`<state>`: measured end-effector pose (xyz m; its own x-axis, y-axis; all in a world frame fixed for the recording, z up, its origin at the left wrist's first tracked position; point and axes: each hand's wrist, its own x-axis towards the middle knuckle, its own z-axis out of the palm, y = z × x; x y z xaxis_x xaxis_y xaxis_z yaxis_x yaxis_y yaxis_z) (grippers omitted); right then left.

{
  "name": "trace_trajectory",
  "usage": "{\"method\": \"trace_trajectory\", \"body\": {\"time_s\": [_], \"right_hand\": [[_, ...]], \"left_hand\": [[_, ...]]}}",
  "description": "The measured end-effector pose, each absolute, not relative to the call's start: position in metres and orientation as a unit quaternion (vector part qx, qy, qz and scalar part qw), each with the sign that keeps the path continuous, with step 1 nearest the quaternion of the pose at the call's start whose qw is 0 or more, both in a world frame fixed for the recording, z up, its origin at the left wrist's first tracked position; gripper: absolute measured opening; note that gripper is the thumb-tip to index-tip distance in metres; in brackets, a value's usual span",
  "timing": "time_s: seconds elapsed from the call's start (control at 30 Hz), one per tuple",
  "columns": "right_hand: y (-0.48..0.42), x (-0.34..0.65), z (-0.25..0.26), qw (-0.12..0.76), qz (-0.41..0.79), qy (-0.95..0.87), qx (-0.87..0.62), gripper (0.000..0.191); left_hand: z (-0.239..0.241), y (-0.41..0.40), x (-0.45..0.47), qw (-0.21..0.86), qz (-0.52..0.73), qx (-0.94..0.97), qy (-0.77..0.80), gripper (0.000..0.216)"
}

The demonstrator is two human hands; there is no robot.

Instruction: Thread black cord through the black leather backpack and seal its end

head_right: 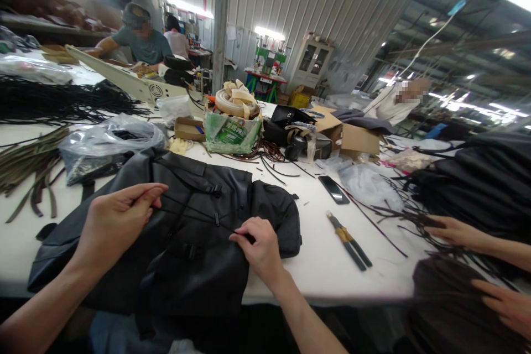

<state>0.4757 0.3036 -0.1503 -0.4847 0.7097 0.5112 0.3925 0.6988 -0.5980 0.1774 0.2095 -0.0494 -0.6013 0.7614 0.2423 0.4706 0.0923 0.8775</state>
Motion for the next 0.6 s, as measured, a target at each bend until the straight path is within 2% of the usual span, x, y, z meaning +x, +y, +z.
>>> {"method": "trace_trajectory", "body": {"time_s": [0.13,0.33,0.47,0.6], "right_hand": [[0.301,0.476,-0.143,0.356,0.241,-0.812,-0.394,0.034],[0.297,0.475,-0.118,0.243,0.271,-0.863,-0.351,0.015],[0.297,0.473,-0.122,0.249,0.241,-0.868,-0.355,0.015],[0.297,0.470,-0.128,0.246,0.191,-0.868,-0.388,0.014]], "left_hand": [[-0.067,0.213,0.178,0.169,0.537,0.430,0.706,0.040],[-0.081,0.206,0.173,0.184,0.541,0.470,0.673,0.053],[-0.074,0.201,0.168,0.187,0.548,0.469,0.667,0.065],[-0.081,0.201,0.162,0.234,0.555,0.430,0.673,0.054]]}}
